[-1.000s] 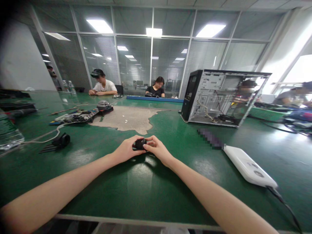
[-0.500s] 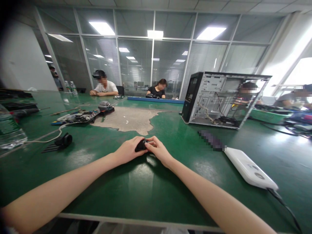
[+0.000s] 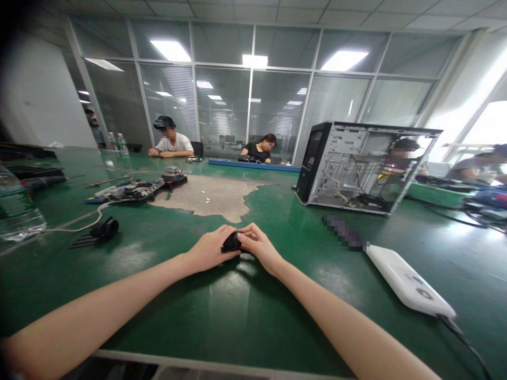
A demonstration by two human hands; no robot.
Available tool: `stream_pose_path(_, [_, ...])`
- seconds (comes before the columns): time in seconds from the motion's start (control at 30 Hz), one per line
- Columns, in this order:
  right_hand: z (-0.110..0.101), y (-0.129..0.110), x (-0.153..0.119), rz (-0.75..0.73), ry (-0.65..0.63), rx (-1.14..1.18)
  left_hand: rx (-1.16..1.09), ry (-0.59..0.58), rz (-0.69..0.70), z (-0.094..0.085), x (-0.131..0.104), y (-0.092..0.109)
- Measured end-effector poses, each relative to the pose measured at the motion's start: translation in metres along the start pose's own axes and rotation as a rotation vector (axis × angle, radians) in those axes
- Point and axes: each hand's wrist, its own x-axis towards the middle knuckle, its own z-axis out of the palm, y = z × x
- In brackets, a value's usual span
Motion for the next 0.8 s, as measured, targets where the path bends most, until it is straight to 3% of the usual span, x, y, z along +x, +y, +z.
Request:
stream_pose_path(0.47, [0.000,-0.002,0.000,0.030,0.085,-0.223,-0.265,0.085,0.027,0.013,0.004,-0.008])
stream_pose_path(0.63, [0.000,-0.001,-0.002,-0.006,0.040,-0.241,-0.408,0.017,0.043,0.007,-0.001,-0.005])
stream_pose_path(0.8, [0.000,0.001,-0.001,-0.019,0.022,-0.256,-0.580,-0.083,0.002,0.007,0.004,-0.017])
